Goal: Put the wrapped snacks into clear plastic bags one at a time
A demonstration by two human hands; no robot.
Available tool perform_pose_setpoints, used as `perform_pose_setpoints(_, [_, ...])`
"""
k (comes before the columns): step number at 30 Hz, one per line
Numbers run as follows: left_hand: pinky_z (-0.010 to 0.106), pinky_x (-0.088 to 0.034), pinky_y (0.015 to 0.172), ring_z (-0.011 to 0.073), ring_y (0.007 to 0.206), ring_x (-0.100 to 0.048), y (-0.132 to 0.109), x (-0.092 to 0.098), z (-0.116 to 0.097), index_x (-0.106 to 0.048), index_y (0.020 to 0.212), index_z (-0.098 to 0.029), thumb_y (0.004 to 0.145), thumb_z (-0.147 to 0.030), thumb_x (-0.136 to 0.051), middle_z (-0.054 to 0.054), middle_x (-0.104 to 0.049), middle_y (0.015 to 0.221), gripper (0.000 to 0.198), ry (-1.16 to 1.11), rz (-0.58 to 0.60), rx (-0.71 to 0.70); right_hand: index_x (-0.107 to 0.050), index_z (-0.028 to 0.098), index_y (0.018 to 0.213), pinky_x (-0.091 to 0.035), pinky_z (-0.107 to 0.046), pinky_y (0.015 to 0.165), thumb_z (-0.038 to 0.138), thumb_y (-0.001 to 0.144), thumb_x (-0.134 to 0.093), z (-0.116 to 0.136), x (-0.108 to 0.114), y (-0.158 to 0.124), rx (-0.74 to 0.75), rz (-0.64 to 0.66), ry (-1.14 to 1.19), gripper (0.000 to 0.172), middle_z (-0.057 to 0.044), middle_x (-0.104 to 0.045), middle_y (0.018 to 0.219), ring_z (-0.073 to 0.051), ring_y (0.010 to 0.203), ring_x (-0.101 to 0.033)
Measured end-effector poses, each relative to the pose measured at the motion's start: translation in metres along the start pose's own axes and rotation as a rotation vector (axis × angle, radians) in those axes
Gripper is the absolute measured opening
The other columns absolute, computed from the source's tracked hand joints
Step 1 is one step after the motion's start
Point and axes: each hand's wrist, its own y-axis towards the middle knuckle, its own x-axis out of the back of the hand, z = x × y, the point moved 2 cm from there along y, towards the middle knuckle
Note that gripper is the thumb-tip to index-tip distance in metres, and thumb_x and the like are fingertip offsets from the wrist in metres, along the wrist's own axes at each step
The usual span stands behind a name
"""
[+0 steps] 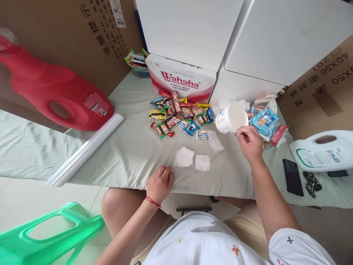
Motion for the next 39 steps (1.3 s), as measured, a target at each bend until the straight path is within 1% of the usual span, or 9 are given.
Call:
perform_pose_setpoints(6, [0.030,-0.046,0.063,0.0196,0.070,-0.065,-0.001,-0.002,0.001,-0.070,0.096,-0.019,0.098,-0.021,-0.050,0.006,-0.069,0.081,0.021,0.011,-0.054,-0.006,-0.075,0.027,0.104,-0.053,-0.041,0.089,0.019,0.098,-0.054,0.022,0.026,-0.064,0.220,0.143,-0.387,0.023,-0.007,-0.072,0.102,-0.023,0.093,-0.065])
perform_pose_setpoints(10, [0.030,-0.044,0.062,0.0196,0.070,-0.064,0.000,-0.002,0.001,-0.070,0.096,-0.019,0.097,-0.021,-0.051,0.007,-0.069,0.082,0.020,0.012,-0.065,-0.003,-0.072,0.025,0.109,-0.056,-0.034,0.081,0.025,0.101,-0.054,0.032,0.063,-0.091,0.066,0.246,-0.304,0.020,-0.007,-0.073,0.103,-0.021,0.090,-0.069])
perform_pose_setpoints(14, [0.030,-0.044,0.063,0.0193,0.071,-0.065,0.001,-0.001,0.000,-0.070,0.096,-0.019,0.096,-0.020,-0.050,0.006,-0.069,0.083,0.020,-0.007,-0.076,-0.011,-0.073,0.026,0.102,-0.053,-0.033,0.069,0.040,0.098,-0.059,0.033,0.142,-0.110,-0.144,0.293,-0.432,0.020,-0.007,-0.075,0.099,-0.021,0.077,-0.070])
perform_pose_setpoints(17, [0.030,-0.044,0.062,0.0187,0.070,-0.065,0.001,-0.002,0.001,-0.070,0.097,-0.019,0.096,-0.020,-0.051,0.005,-0.069,0.083,0.019,0.016,-0.102,-0.027,-0.074,0.028,0.094,-0.045,-0.039,0.060,0.050,0.089,-0.063,0.014,0.215,-0.091,-0.294,0.185,-0.713,0.025,-0.009,-0.074,0.086,-0.025,0.066,-0.066])
perform_pose_setpoints(21, [0.029,-0.044,0.060,0.0179,0.069,-0.064,0.001,-0.003,0.001,-0.070,0.096,-0.018,0.095,-0.020,-0.054,0.004,-0.069,0.082,0.017,0.062,-0.135,-0.058,-0.075,0.028,0.084,-0.035,-0.039,0.061,0.031,0.076,-0.076,-0.038,0.268,-0.001,-0.685,0.276,-1.193,0.009,-0.009,-0.067,0.071,-0.022,0.053,-0.046])
perform_pose_setpoints(23, [0.029,-0.045,0.061,0.0180,0.069,-0.064,0.001,-0.003,0.001,-0.070,0.097,-0.018,0.095,-0.019,-0.054,0.004,-0.069,0.082,0.016,0.069,-0.133,-0.067,-0.076,0.022,0.093,-0.035,-0.040,0.069,0.026,0.081,-0.073,-0.064,0.265,0.057,-0.691,0.194,-1.207,0.013,-0.013,-0.069,0.078,-0.021,0.060,-0.046])
perform_pose_setpoints(25, [0.029,-0.046,0.063,0.0181,0.070,-0.064,0.001,-0.003,0.000,-0.070,0.097,-0.018,0.096,-0.019,-0.054,0.004,-0.068,0.082,0.016,0.078,-0.133,-0.072,-0.072,0.012,0.118,-0.034,-0.039,0.079,0.033,0.094,-0.063,-0.081,0.247,0.106,-0.448,0.051,-1.089,0.032,-0.022,-0.069,0.102,-0.021,0.077,-0.052])
perform_pose_setpoints(29, [0.029,-0.045,0.061,0.0182,0.070,-0.064,0.001,-0.003,-0.001,-0.069,0.096,-0.018,0.097,-0.019,-0.054,0.004,-0.067,0.082,0.016,0.095,-0.140,-0.071,-0.053,0.001,0.143,-0.034,-0.040,0.087,0.037,0.097,-0.063,-0.092,0.203,0.133,-0.289,-0.051,-0.992,0.059,-0.032,-0.051,0.140,-0.021,0.103,-0.055])
perform_pose_setpoints(39, [0.031,-0.045,0.063,0.0205,0.071,-0.065,0.000,-0.007,-0.001,-0.069,0.095,-0.019,0.097,-0.021,-0.049,0.006,-0.068,0.083,0.020,0.072,-0.086,-0.011,-0.073,0.017,0.102,-0.047,-0.033,0.077,0.035,0.095,-0.054,-0.063,0.114,-0.063,-0.201,-0.009,-0.585,0.027,-0.009,-0.075,0.089,-0.021,0.077,-0.065])
